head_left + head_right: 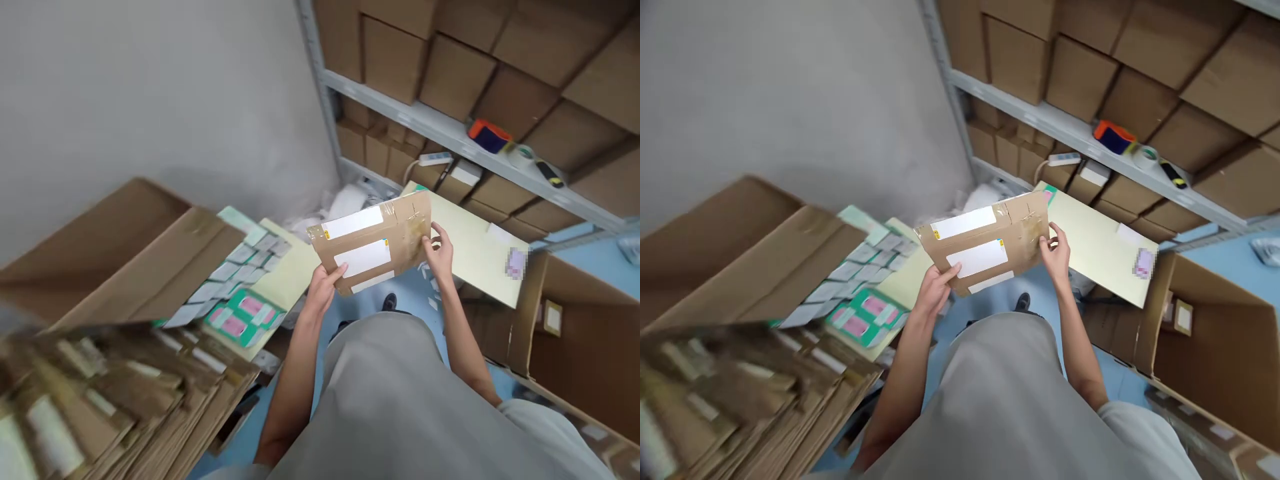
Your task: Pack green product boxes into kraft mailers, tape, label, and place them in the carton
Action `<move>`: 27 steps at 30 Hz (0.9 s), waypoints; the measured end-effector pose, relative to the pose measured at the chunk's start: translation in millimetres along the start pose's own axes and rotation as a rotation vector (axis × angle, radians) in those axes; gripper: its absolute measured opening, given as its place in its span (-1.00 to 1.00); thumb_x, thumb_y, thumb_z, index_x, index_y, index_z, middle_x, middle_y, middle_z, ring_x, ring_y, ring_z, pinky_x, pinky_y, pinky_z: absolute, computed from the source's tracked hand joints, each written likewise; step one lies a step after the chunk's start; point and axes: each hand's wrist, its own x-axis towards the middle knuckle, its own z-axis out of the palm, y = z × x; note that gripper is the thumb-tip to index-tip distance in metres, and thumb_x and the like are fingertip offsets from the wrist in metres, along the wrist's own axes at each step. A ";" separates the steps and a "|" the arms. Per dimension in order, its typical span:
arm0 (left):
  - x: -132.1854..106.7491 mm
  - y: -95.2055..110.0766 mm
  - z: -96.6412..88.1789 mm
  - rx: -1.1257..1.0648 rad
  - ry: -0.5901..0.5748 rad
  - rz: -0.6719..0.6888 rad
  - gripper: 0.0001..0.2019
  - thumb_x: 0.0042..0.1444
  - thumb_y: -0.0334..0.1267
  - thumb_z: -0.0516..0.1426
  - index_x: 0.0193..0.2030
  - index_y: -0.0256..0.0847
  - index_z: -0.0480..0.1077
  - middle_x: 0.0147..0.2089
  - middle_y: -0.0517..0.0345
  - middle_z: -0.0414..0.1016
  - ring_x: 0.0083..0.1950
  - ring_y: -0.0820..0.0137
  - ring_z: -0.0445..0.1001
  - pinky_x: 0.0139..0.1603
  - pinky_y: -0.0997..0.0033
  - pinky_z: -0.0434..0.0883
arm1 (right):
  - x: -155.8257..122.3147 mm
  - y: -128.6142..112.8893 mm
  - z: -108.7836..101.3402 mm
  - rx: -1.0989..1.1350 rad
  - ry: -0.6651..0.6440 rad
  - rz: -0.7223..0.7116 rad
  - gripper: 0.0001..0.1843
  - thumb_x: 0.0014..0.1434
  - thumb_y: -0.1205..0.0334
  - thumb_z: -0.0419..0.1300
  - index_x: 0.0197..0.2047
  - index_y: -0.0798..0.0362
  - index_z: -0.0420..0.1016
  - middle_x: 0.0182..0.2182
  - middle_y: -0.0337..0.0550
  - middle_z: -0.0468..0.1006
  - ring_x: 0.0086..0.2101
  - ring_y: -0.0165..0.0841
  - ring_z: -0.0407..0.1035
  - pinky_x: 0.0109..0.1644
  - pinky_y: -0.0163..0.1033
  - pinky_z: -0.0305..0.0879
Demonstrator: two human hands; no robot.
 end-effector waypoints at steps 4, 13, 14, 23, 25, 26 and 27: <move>59.5 -34.4 60.9 0.183 -0.145 -0.060 -0.26 -0.18 0.25 0.63 0.01 -0.23 0.69 0.03 -0.13 0.81 0.27 -0.15 0.71 0.37 -0.14 0.63 | 35.5 69.1 -58.4 -0.007 -0.015 0.097 -0.38 0.25 -0.11 0.30 0.25 0.07 0.63 0.08 0.10 0.76 -0.26 -0.26 0.48 -0.17 -0.14 0.50; 188.9 -115.5 159.1 0.456 -0.215 0.154 -0.32 0.25 0.33 0.35 0.28 -0.14 0.50 0.38 -0.23 0.64 0.47 -0.01 0.59 0.52 -0.04 0.53 | 48.5 158.5 -100.9 -0.095 0.167 0.304 -0.50 0.31 -0.15 0.21 0.10 0.04 0.59 -0.14 0.02 0.74 -0.21 -0.18 0.53 -0.18 -0.16 0.47; 202.0 -124.3 170.1 0.474 -0.234 0.157 -0.32 0.28 0.33 0.32 0.31 -0.12 0.47 0.40 -0.23 0.62 0.49 0.01 0.57 0.54 -0.02 0.52 | 49.3 165.4 -100.6 -0.110 0.192 0.325 -0.51 0.33 -0.15 0.19 0.10 0.04 0.59 -0.13 0.03 0.75 -0.18 -0.17 0.54 -0.17 -0.16 0.48; 288.4 -156.1 263.2 0.595 -0.564 -0.009 -0.54 0.39 0.03 0.19 0.32 -0.12 0.46 0.40 -0.17 0.61 0.48 0.08 0.54 0.57 0.00 0.45 | 69.3 212.2 -110.8 -0.214 0.360 0.487 -0.41 0.44 -0.22 -0.04 0.14 0.04 0.56 0.04 0.21 0.75 -0.07 -0.11 0.59 -0.04 -0.08 0.53; 301.2 -157.4 277.1 0.596 -0.636 -0.052 -0.55 0.36 -0.04 0.16 0.30 -0.16 0.48 0.40 -0.17 0.61 0.47 0.08 0.55 0.59 0.01 0.42 | 77.0 218.4 -108.9 -0.199 0.370 0.514 -0.38 0.45 -0.19 -0.04 0.23 0.05 0.55 0.12 0.25 0.73 -0.03 -0.08 0.59 -0.01 -0.05 0.54; 306.2 -158.6 282.8 0.600 -0.665 -0.075 -0.55 0.34 -0.07 0.15 0.29 -0.17 0.50 0.40 -0.17 0.61 0.48 0.07 0.54 0.60 0.01 0.41 | 81.1 220.9 -106.6 -0.188 0.371 0.523 -0.38 0.45 -0.18 -0.03 0.26 0.05 0.55 0.16 0.26 0.71 0.00 -0.07 0.59 0.02 -0.03 0.55; 310.1 -160.1 287.6 0.608 -0.685 -0.103 -0.54 0.33 -0.09 0.14 0.30 -0.18 0.51 0.41 -0.16 0.61 0.49 0.06 0.52 0.61 0.00 0.39 | 85.3 223.0 -103.4 -0.176 0.368 0.533 -0.37 0.44 -0.17 -0.02 0.29 0.05 0.55 0.19 0.26 0.70 0.03 -0.05 0.59 0.05 -0.01 0.56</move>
